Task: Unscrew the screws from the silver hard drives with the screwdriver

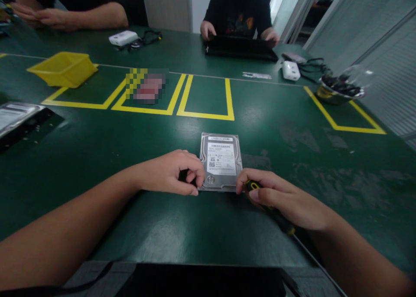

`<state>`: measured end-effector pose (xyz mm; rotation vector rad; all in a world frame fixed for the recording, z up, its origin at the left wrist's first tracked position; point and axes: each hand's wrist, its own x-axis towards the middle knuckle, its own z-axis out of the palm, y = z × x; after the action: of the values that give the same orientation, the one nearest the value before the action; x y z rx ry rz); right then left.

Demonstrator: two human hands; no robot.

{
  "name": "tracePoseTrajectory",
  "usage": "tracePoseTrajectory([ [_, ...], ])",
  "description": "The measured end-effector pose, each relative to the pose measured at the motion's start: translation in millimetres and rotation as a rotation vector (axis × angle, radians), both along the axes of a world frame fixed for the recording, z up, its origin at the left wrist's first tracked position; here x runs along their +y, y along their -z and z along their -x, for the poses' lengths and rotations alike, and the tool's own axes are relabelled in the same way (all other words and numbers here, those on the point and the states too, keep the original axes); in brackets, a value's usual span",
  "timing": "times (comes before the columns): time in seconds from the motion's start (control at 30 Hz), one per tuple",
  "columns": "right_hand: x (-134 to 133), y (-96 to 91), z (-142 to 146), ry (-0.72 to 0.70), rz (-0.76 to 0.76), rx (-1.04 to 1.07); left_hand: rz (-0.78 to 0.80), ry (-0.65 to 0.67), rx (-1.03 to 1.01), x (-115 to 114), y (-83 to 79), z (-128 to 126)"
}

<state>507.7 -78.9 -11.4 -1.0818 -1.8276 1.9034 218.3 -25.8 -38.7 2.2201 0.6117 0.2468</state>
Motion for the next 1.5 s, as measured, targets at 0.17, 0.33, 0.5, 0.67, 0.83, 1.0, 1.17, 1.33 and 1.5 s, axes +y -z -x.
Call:
tracePoseTrajectory([
  [0.17,0.4,-1.5,-1.2,0.008,-0.043,-0.029,0.008,-0.007,-0.004,0.1,0.2,0.6],
  [0.33,-0.5,-5.0,3.2,-0.035,-0.090,-0.074,0.017,-0.011,0.010,-0.4,0.2,1.2],
  [0.5,0.3,-4.6,3.4,-0.022,-0.076,-0.054,0.017,-0.007,-0.017,-0.9,-0.9,1.0],
  [0.67,0.2,-4.9,1.7,0.037,-0.076,-0.026,0.020,-0.008,-0.032,-0.9,-1.5,0.4],
  [0.83,-0.3,-4.1,2.5,0.044,-0.078,-0.030,0.020,0.000,-0.033,-1.2,-1.8,0.9],
  [1.0,0.7,-2.9,2.9,0.035,-0.098,-0.014,0.010,0.016,-0.051,-1.7,-2.3,1.4],
  [1.17,1.2,-1.8,2.8,0.038,-0.093,-0.022,0.001,0.036,-0.053,-1.5,-2.6,1.2],
  [1.33,1.9,0.4,2.2,0.050,-0.090,-0.021,0.015,0.043,-0.059,-1.0,-3.1,0.7],
  [1.5,2.7,1.8,0.2,0.060,-0.107,-0.010,0.027,0.044,-0.075,-1.1,-3.8,0.7],
])
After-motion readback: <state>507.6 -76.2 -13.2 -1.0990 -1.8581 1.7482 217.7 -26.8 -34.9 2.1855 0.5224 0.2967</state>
